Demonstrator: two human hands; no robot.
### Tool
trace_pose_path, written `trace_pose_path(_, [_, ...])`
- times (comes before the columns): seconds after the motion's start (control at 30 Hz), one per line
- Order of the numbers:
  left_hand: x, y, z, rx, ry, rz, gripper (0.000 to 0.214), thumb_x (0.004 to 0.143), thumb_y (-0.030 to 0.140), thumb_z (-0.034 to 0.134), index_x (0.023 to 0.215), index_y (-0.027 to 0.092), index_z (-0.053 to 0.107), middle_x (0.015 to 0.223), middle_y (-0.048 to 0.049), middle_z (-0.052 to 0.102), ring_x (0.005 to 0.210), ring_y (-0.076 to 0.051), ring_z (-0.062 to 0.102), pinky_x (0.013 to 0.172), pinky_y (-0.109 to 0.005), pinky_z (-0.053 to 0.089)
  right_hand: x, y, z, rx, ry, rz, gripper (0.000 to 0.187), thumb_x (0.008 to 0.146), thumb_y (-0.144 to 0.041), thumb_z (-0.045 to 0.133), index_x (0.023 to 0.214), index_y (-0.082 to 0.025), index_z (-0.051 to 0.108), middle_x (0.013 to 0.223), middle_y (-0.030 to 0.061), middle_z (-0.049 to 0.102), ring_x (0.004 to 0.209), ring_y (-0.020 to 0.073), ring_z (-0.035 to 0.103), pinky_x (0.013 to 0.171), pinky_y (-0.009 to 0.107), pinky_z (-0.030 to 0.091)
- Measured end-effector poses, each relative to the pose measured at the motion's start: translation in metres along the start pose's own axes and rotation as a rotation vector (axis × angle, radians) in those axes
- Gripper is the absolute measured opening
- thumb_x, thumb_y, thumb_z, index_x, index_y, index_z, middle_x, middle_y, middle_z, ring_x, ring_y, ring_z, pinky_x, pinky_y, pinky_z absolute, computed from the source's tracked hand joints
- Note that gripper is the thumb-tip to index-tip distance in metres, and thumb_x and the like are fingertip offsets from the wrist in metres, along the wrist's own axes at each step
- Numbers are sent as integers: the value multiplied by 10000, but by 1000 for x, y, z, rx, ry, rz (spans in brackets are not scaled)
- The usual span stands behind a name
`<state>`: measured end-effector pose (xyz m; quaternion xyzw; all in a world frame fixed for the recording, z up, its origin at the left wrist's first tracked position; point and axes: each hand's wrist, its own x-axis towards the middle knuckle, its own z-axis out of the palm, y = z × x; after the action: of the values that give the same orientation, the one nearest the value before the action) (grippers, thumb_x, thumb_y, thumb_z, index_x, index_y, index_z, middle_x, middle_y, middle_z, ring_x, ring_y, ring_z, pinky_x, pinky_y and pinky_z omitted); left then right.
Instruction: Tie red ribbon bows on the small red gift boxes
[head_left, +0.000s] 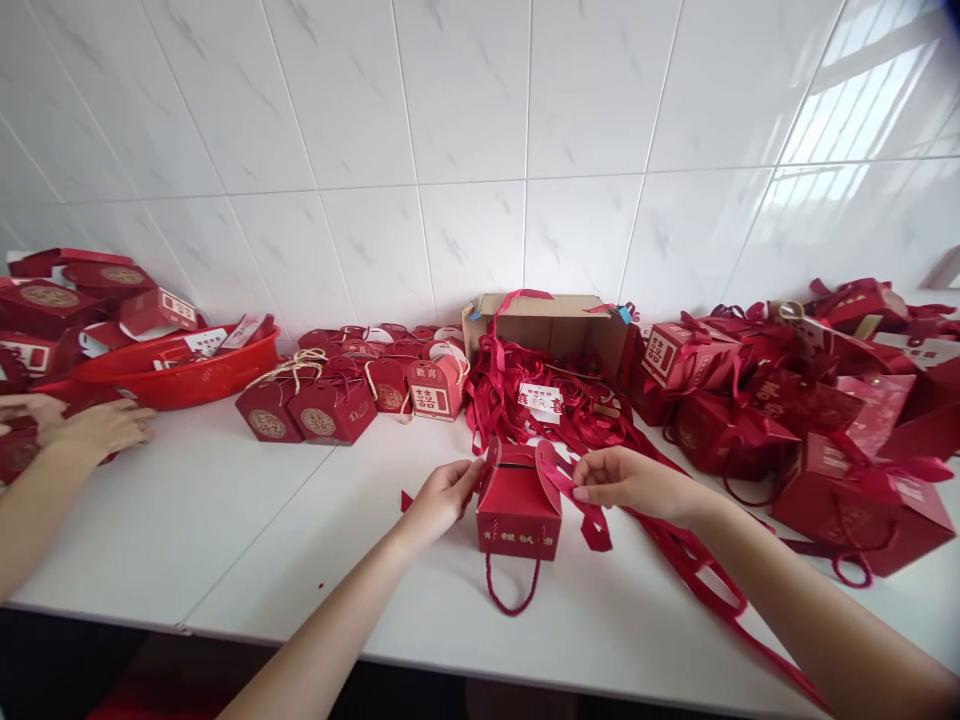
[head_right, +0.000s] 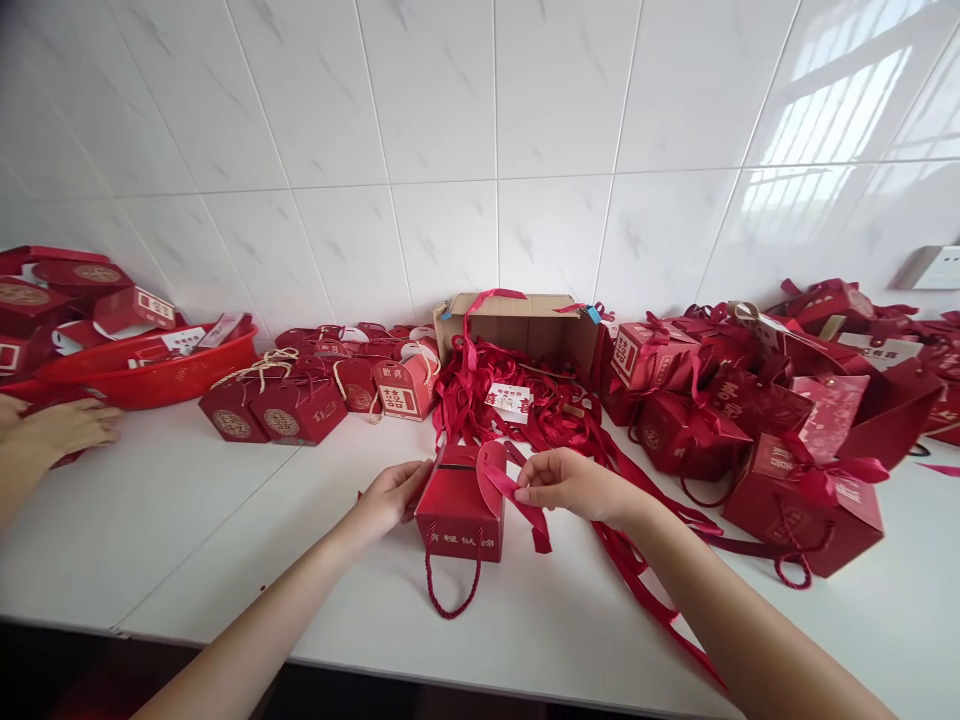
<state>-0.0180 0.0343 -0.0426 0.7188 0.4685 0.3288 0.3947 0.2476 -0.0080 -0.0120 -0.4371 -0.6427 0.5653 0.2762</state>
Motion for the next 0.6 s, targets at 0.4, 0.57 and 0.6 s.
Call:
trace_pose_path(0.4, [-51,9,-11,617,134,185,357,916,314,329,599,216,460,601,-22,542,590,-196,488,626,-312,315,-30,3,33,-83,209,116,331,826,-482,554,835,-173,670,511,-16,528,463,106,452,487,248,353])
trace_pose_path(0.57, [-54,5,-1,424,-60,35,284,878,243,360,1004,225,614,658,-16,622,640,-220,578,680,-333,384,-28,26,52,18,215,215,532,842,-464,555,1322,-255,461,649,10,654,457,114,486,481,253,372])
trace_pose_path(0.6, [-50,4,-3,317,-25,-7,323,865,243,379,1108,225,591,720,-24,636,696,-223,599,698,-333,402,-25,29,53,88,295,169,496,844,-475,553,1289,-267,482,712,14,653,489,111,496,489,251,381])
